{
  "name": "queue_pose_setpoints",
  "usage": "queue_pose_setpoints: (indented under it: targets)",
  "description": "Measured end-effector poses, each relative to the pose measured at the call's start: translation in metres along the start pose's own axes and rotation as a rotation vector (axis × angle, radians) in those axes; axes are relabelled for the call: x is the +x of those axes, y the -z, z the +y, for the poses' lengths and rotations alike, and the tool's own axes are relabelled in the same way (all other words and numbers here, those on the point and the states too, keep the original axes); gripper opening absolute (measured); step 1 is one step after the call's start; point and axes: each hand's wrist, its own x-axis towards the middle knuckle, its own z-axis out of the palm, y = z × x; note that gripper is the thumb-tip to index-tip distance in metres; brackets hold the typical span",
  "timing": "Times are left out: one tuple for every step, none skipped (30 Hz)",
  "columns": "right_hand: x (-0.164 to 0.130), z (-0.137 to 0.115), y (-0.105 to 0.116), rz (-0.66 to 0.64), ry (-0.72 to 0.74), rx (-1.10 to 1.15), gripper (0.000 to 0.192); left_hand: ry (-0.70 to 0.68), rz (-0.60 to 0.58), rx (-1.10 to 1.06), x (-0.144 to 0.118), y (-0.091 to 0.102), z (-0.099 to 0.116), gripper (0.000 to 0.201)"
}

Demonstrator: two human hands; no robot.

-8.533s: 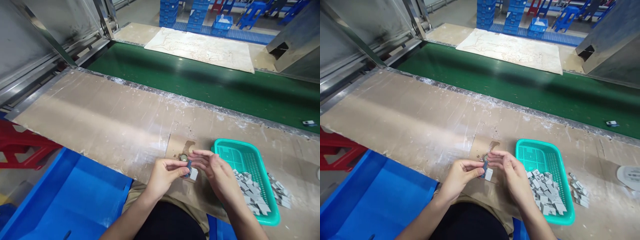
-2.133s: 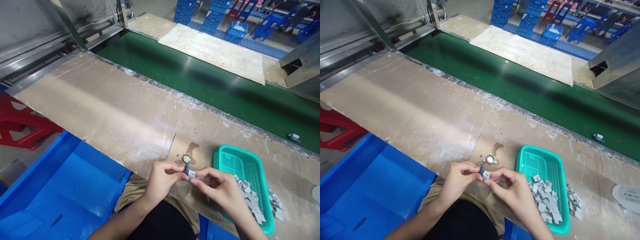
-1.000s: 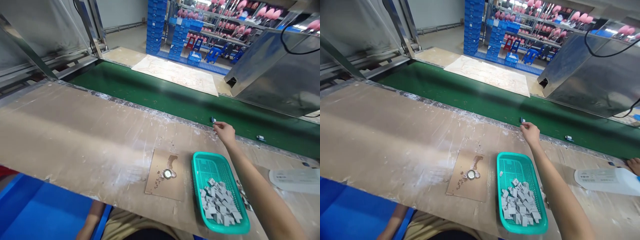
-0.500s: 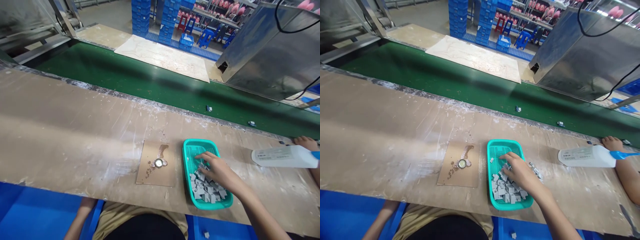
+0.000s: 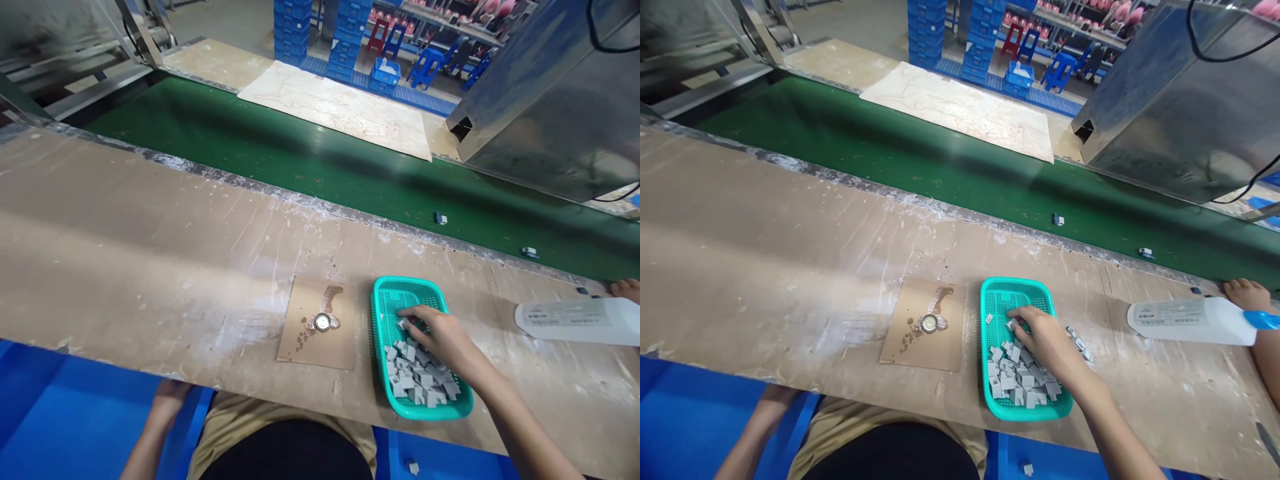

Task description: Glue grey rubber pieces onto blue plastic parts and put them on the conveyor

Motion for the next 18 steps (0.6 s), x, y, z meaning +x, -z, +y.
queue_pose_setpoints:
  targets:
    - [0.001, -0.001, -0.002, 0.028, 0.006, 0.028, 0.019, 0.039, -0.001, -0.022, 0.000, 0.003, 0.001, 0.018]
    - [0.002, -0.001, -0.003, 0.061, 0.009, 0.053, 0.020, 0.087, -0.001, -0.047, 0.000, 0.007, 0.002, 0.018]
    - [0.002, -0.002, -0.005, 0.092, 0.007, 0.078, 0.022, 0.135, 0.001, -0.071, -0.001, 0.010, 0.004, 0.018]
    - [0.002, -0.002, -0.007, 0.112, 0.003, 0.102, 0.023, 0.175, 0.006, -0.092, -0.002, 0.013, 0.005, 0.019]
    - [0.002, -0.001, -0.008, 0.122, -0.001, 0.128, 0.025, 0.210, 0.012, -0.115, -0.003, 0.015, 0.007, 0.020]
    - [0.001, -0.001, -0.010, 0.120, -0.002, 0.155, 0.027, 0.239, 0.017, -0.143, -0.005, 0.017, 0.009, 0.021]
    - [0.001, 0.000, -0.011, 0.110, 0.001, 0.180, 0.030, 0.265, 0.022, -0.174, -0.007, 0.019, 0.010, 0.022]
    - [0.001, 0.001, -0.012, 0.097, 0.007, 0.198, 0.030, 0.287, 0.022, -0.210, -0.008, 0.019, 0.012, 0.022]
    - [0.000, 0.002, -0.013, 0.087, 0.014, 0.208, 0.027, 0.305, 0.019, -0.248, -0.011, 0.020, 0.013, 0.023]
    - [0.001, 0.002, -0.013, 0.085, 0.019, 0.211, 0.024, 0.320, 0.015, -0.289, -0.013, 0.020, 0.015, 0.023]
    - [0.001, 0.002, -0.014, 0.085, 0.024, 0.210, 0.022, 0.328, 0.009, -0.330, -0.015, 0.019, 0.017, 0.024]
    - [0.002, 0.002, -0.014, 0.083, 0.026, 0.210, 0.022, 0.332, 0.003, -0.371, -0.017, 0.019, 0.018, 0.025]
    - [0.003, 0.001, -0.014, 0.079, 0.028, 0.213, 0.023, 0.331, -0.005, -0.411, -0.019, 0.019, 0.019, 0.027]
    - [0.004, 0.001, -0.014, 0.068, 0.031, 0.220, 0.025, 0.329, -0.016, -0.447, -0.021, 0.019, 0.021, 0.029]
    - [0.006, 0.000, -0.014, 0.053, 0.038, 0.229, 0.027, 0.326, -0.031, -0.477, -0.023, 0.020, 0.021, 0.032]
    - [0.007, -0.001, -0.014, 0.035, 0.048, 0.239, 0.028, 0.326, -0.048, -0.499, -0.024, 0.022, 0.022, 0.033]
    - [0.009, -0.001, -0.014, 0.018, 0.060, 0.250, 0.026, 0.328, -0.067, -0.516, -0.026, 0.024, 0.022, 0.034]
    - [0.011, -0.002, -0.014, 0.003, 0.070, 0.262, 0.023, 0.331, -0.088, -0.528, -0.027, 0.026, 0.022, 0.035]
